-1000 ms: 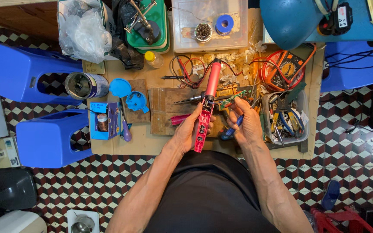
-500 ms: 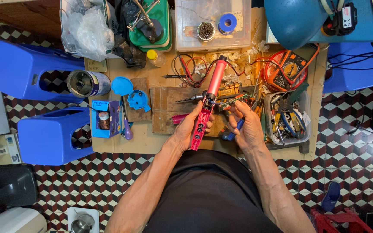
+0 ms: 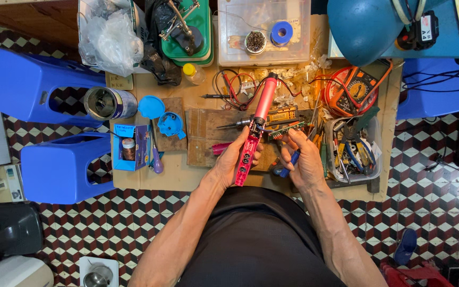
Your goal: The person disassembles a pink cylindrical electronic device using a screwdriver, removes the internal circuit board, and manipulates its components. They then reassemble the device and place it on the workbench.
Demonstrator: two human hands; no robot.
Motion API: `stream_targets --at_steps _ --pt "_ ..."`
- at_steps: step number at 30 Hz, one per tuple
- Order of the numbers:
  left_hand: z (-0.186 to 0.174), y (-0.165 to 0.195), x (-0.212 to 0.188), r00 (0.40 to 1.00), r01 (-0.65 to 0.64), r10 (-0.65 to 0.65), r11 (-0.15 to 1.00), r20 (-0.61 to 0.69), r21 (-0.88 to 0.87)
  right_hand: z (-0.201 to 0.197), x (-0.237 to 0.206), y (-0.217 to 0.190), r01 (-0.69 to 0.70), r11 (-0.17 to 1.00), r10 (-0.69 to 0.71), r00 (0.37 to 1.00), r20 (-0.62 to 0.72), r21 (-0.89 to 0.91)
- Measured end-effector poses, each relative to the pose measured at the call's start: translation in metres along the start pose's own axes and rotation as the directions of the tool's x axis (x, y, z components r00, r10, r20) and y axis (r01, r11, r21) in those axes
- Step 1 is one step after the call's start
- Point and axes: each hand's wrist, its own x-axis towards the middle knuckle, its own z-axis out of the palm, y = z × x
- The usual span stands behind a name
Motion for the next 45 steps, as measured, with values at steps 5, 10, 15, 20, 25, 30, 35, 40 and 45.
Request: stream_targets --at_steps 5,10,15,20,25,30,35,40,45 --pt "0.000 0.002 -0.002 0.999 -0.020 0.020 0.999 0.024 -0.032 0.002 -0.002 -0.002 0.004 1.000 -0.004 0.999 0.048 0.008" --pt "0.002 0.006 -0.006 0.998 -0.015 0.018 0.999 0.058 -0.044 0.005 -0.007 -0.003 0.002 1.000 -0.001 0.998 0.057 -0.006" --pt "0.001 0.008 -0.009 0.998 -0.008 0.010 0.999 0.064 -0.032 0.007 -0.011 -0.003 0.000 1.000 0.001 0.998 0.061 -0.021" --pt "-0.010 0.009 -0.002 0.998 0.029 -0.030 0.999 0.048 0.015 0.006 -0.013 -0.004 -0.074 0.987 0.072 0.997 -0.016 -0.144" --pt "-0.027 0.013 0.007 0.998 0.041 -0.033 0.989 -0.060 0.144 -0.001 -0.042 -0.011 -0.274 0.732 0.258 0.959 -0.118 -0.624" --pt "-0.045 0.024 0.022 0.993 0.074 -0.049 0.968 -0.109 0.240 -0.003 -0.073 -0.023 0.007 0.737 0.102 0.988 0.120 -0.676" --pt "-0.052 0.030 0.026 0.995 0.088 -0.076 0.969 -0.061 0.230 0.008 -0.073 -0.022 -0.172 0.671 0.161 0.983 -0.085 -0.721" --pt "-0.051 0.031 0.013 0.993 0.112 -0.100 0.963 -0.060 0.245 0.027 -0.066 -0.014 0.269 0.372 -0.110 0.963 0.246 -0.888" --pt "-0.050 0.030 0.002 0.994 0.109 -0.112 0.970 0.001 0.219 0.050 -0.068 -0.024 0.224 0.212 -0.138 0.970 0.198 -0.951"
